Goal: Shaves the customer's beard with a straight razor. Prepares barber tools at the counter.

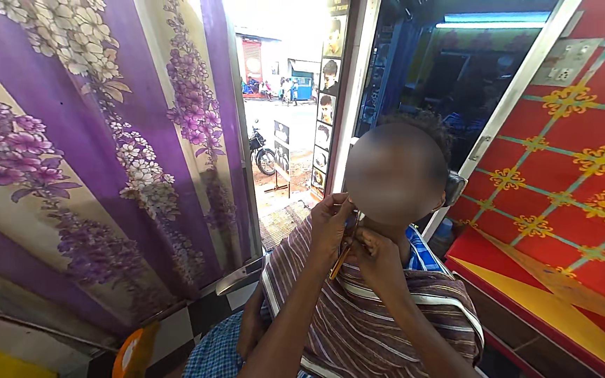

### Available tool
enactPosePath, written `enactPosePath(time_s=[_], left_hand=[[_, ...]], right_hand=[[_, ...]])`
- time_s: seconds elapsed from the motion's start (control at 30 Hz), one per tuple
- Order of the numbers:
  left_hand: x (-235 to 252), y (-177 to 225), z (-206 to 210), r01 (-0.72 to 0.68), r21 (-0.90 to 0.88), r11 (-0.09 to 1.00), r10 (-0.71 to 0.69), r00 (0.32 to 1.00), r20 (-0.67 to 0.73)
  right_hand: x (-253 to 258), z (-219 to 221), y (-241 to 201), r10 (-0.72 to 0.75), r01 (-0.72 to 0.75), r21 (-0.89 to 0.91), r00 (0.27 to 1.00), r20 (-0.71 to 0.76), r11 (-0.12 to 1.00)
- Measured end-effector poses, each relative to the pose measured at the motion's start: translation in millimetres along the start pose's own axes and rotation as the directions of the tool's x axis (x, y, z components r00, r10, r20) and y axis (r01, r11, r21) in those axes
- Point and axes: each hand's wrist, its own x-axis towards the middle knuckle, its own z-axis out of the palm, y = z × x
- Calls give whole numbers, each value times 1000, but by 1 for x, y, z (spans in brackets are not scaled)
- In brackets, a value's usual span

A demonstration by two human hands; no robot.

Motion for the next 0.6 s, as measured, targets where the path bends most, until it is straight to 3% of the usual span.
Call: enactPosePath(time_s=[0.23,0.37,0.43,0.6], left_hand=[[5,-8,0,-16,-56,998,15,999,-28],[2,-10,-5,4,-76,997,-6,1000,-24],[-1,-10,-7,10,-115,993,-10,1000,0],[-4,-2,-5,47,-130,990,-46,999,10]], right_hand=[[-9,-10,14,4,9,173,997,-73,985],[-16,-44,-4,-48,26,302,997,63,953],[-14,-70,-22,-81,41,236,983,163,971],[-1,-106,-67,48,-69,43,929,368,997]])
